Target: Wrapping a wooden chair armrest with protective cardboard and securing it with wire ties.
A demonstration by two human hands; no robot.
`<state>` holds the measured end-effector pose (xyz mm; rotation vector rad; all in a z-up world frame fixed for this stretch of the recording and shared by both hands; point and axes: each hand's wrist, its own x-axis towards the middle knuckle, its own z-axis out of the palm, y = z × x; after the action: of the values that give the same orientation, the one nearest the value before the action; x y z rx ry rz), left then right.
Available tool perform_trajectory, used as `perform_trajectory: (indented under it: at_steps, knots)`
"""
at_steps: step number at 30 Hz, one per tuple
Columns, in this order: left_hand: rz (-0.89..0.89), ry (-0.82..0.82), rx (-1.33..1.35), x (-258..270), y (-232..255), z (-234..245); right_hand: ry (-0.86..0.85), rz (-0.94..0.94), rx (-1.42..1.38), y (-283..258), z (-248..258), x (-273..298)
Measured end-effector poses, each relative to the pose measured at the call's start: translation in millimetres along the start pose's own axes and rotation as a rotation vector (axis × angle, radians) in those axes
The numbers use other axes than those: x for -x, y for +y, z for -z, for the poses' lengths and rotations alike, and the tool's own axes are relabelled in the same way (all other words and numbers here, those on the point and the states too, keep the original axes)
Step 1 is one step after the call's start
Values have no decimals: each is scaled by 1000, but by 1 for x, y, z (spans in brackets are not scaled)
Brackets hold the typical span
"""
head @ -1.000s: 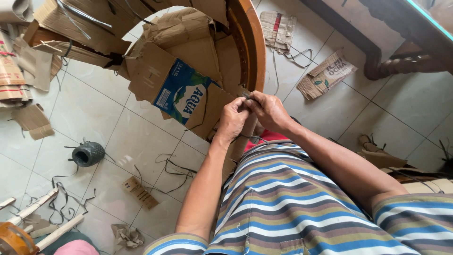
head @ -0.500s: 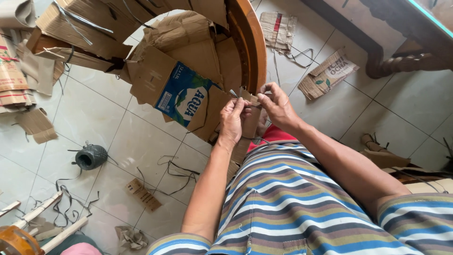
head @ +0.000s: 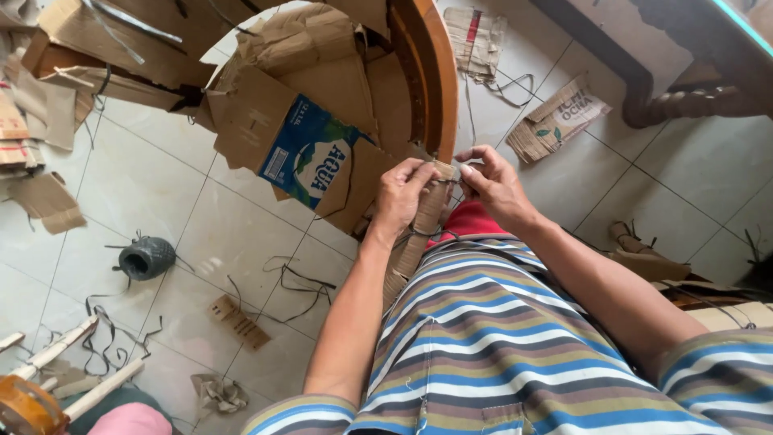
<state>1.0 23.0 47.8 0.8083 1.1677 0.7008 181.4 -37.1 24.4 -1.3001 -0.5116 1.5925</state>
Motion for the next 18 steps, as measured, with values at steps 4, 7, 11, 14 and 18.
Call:
perform_trajectory:
  at_steps: [4, 7, 11, 14, 18]
  knots:
    - [-24, -95, -225, -21, -22, 0, -106, 169, 198, -8, -10, 6]
    - [-14, -104, -226, -13, -6, -12, -159, 220, 315, -35, -38, 10]
    - [26, -103, -479, -3, -1, -11, -201, 230, 342, -37, -40, 5]
    - [46, -113, -586, 0, 4, -10, -221, 239, 366, -34, -37, -2]
    - [62, -203, -733, 8, 18, -3, -214, 263, 436, -26, -35, -14]
